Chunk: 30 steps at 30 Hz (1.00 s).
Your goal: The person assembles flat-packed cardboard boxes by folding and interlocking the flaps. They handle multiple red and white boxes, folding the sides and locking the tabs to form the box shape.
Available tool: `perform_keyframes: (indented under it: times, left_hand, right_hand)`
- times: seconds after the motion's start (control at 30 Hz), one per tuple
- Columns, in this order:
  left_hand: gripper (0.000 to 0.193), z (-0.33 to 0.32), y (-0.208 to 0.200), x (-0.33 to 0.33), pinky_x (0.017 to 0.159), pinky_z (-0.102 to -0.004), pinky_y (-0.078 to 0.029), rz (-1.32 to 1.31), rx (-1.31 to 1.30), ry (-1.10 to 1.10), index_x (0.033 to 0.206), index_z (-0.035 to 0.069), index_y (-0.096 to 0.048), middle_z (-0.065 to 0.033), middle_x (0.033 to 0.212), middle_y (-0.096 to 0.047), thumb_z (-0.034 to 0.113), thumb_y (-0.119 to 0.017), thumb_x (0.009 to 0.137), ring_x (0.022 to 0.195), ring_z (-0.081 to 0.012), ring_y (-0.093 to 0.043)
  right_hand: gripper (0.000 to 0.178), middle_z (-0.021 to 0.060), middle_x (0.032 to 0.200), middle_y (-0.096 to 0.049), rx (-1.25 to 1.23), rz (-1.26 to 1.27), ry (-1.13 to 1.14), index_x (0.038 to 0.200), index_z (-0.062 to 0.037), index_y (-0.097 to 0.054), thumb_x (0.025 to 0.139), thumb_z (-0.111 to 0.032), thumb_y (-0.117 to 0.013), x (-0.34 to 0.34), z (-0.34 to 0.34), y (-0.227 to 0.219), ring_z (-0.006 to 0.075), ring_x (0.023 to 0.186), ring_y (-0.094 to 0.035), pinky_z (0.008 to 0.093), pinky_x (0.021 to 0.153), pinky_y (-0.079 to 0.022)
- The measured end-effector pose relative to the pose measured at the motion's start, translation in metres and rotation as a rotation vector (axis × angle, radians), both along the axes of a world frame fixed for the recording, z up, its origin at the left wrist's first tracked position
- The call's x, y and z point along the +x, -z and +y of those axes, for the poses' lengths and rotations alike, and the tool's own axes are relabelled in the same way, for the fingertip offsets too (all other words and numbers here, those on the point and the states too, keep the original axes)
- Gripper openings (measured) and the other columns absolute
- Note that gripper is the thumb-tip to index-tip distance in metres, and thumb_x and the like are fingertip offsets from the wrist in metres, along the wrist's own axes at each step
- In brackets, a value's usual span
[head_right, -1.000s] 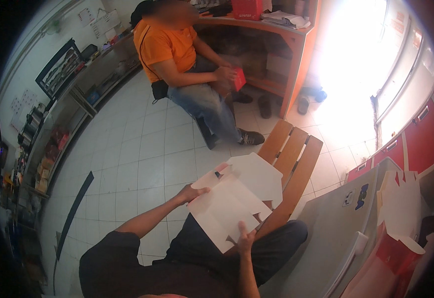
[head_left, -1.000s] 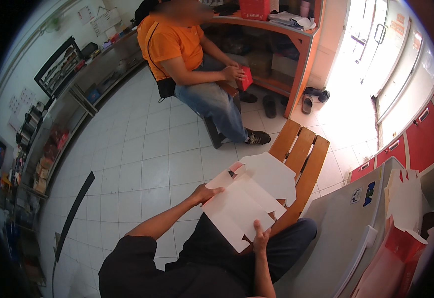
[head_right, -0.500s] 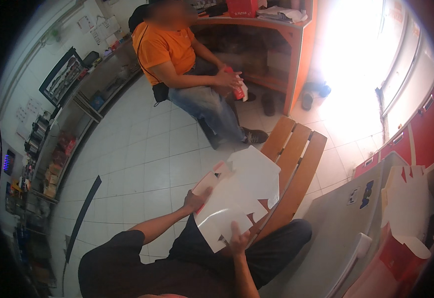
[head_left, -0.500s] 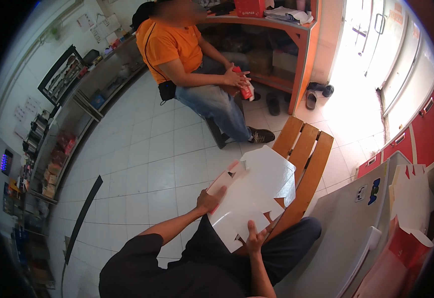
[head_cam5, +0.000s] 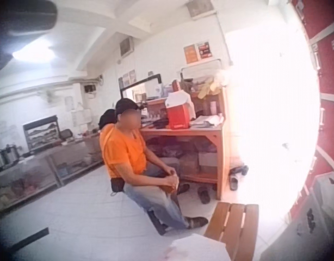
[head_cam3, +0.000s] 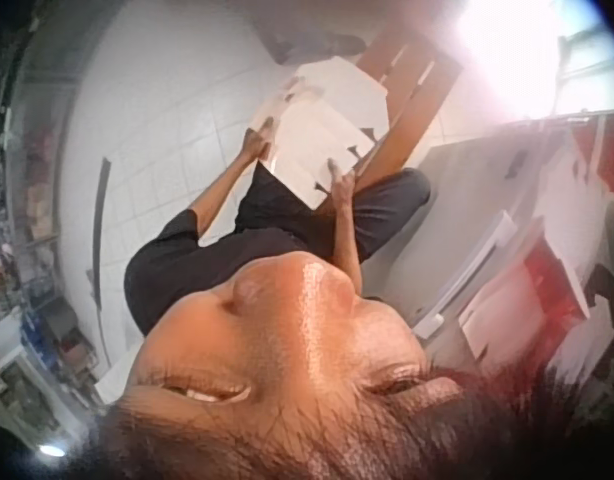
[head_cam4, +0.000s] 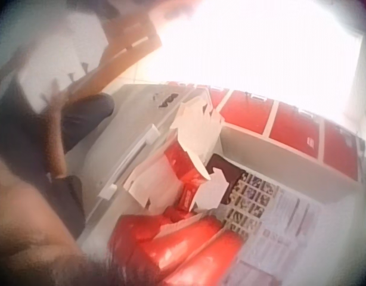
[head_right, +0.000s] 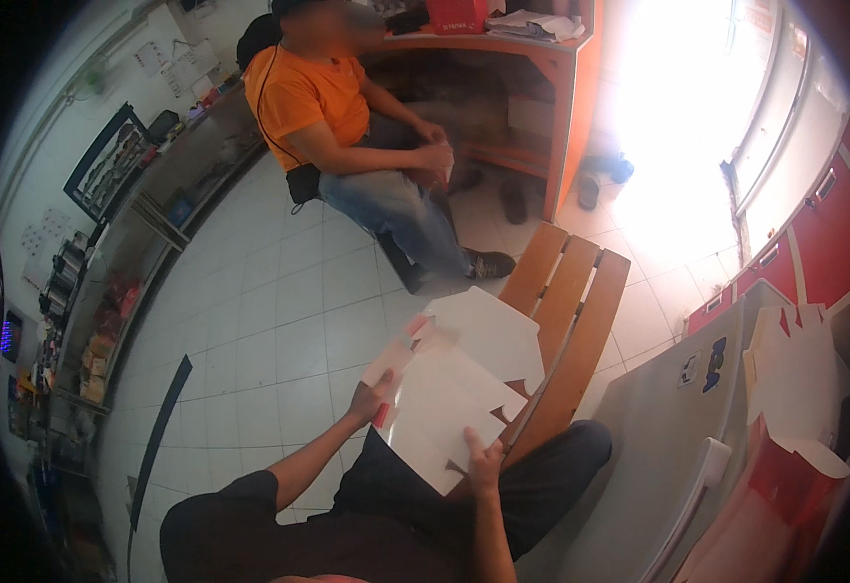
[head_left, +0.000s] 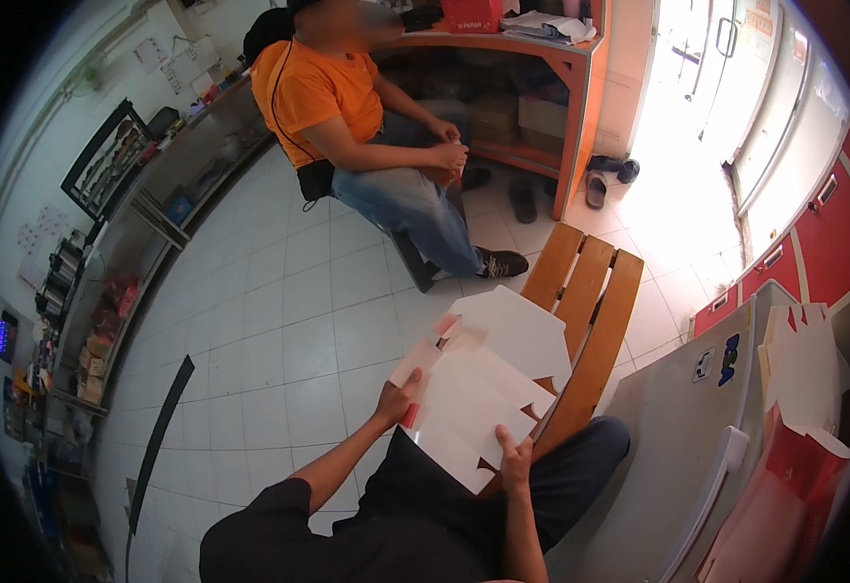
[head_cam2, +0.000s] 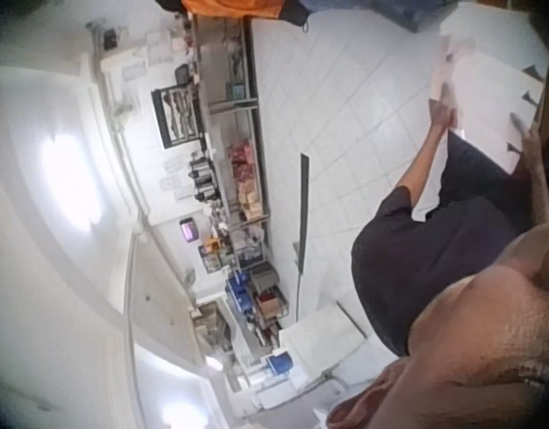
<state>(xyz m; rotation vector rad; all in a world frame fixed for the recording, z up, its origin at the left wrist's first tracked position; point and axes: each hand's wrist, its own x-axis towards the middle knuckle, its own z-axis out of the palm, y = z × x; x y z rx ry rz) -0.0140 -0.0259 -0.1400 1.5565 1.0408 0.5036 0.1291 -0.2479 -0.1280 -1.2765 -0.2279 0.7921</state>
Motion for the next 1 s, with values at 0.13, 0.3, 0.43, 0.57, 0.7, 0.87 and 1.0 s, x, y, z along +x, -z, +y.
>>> perform_keyframes:
  times: [0.13,0.3,0.43,0.57,0.7,0.87,1.0]
  left_hand:
    - [0.052,-0.022,-0.05,-0.016,0.085,-0.031,-0.046,0.035,-0.163,0.003,0.122,-0.002,-0.057,-0.0115,0.11,-0.066,0.043,-0.052,0.098,0.098,-0.0207,-0.062]
    - [0.06,-0.016,-0.063,-0.062,0.095,-0.0344,-0.044,-0.097,-0.453,0.135,0.13,-0.003,-0.052,-0.0145,0.121,-0.061,0.045,-0.058,0.094,0.112,-0.0222,-0.058]
    - [0.065,0.018,-0.087,-0.08,0.102,-0.0362,-0.04,-0.77,-0.991,0.588,0.134,0.0,-0.048,-0.013,0.129,-0.056,0.043,-0.066,0.088,0.125,-0.0197,-0.05]
    - [0.082,0.014,-0.109,-0.052,0.106,-0.0368,-0.038,-0.376,-0.652,0.433,0.144,-0.001,-0.036,-0.01,0.137,-0.049,0.042,-0.07,0.084,0.127,-0.0205,-0.047]
    - [0.075,0.005,-0.116,-0.05,0.104,-0.0355,-0.039,-0.273,-0.469,0.449,0.143,-0.001,-0.036,-0.0081,0.133,-0.051,0.036,-0.07,0.086,0.123,-0.0191,-0.049]
    - [0.04,-0.012,-0.11,-0.034,0.092,-0.0307,-0.046,-0.219,-0.349,0.287,0.126,0.001,-0.055,-0.0041,0.114,-0.061,0.026,-0.063,0.095,0.105,-0.0132,-0.057]
    - [0.027,-0.017,-0.128,-0.032,0.082,-0.027,-0.049,-0.244,-0.33,0.256,0.114,0.002,-0.061,-0.0012,0.102,-0.063,0.024,-0.057,0.098,0.094,-0.01,-0.059]
  right_hand:
    - [0.022,0.0043,0.092,-0.067,0.031,-0.05,-0.088,0.106,0.0039,-0.063,0.094,-0.014,-0.062,0.014,-0.015,-0.017,0.0126,0.082,-0.062,0.0283,0.074,-0.05]
    - [0.021,0.006,0.086,-0.067,-0.003,-0.194,-0.32,0.105,0.005,-0.062,0.095,-0.013,-0.061,0.043,-0.025,-0.081,0.0136,0.078,-0.062,0.029,0.07,-0.05]
    - [0.021,0.0067,0.083,-0.067,0.043,-0.281,-0.382,0.105,0.0053,-0.062,0.094,-0.013,-0.062,0.058,-0.02,-0.105,0.015,0.074,-0.063,0.0289,0.064,-0.051]
    - [0.021,0.0082,0.083,-0.067,0.009,-0.383,-0.406,0.105,0.0059,-0.061,0.092,-0.011,-0.063,0.052,-0.013,-0.119,0.0156,0.072,-0.064,0.0297,0.064,-0.051]
    - [0.021,0.0098,0.084,-0.068,-0.051,-0.436,-0.412,0.104,0.0066,-0.061,0.091,-0.01,-0.062,0.047,-0.016,-0.121,0.0158,0.072,-0.065,0.0304,0.064,-0.052]
    - [0.022,0.0097,0.089,-0.068,-0.008,-0.516,-0.44,0.105,0.0066,-0.062,0.091,-0.01,-0.063,0.045,-0.024,-0.129,0.0149,0.08,-0.064,0.0303,0.071,-0.051]
    - [0.026,0.0077,0.101,-0.066,0.096,-0.226,-0.195,0.109,0.0078,-0.062,0.09,-0.01,-0.065,0.045,-0.025,-0.138,0.0144,0.089,-0.062,0.0303,0.076,-0.05]
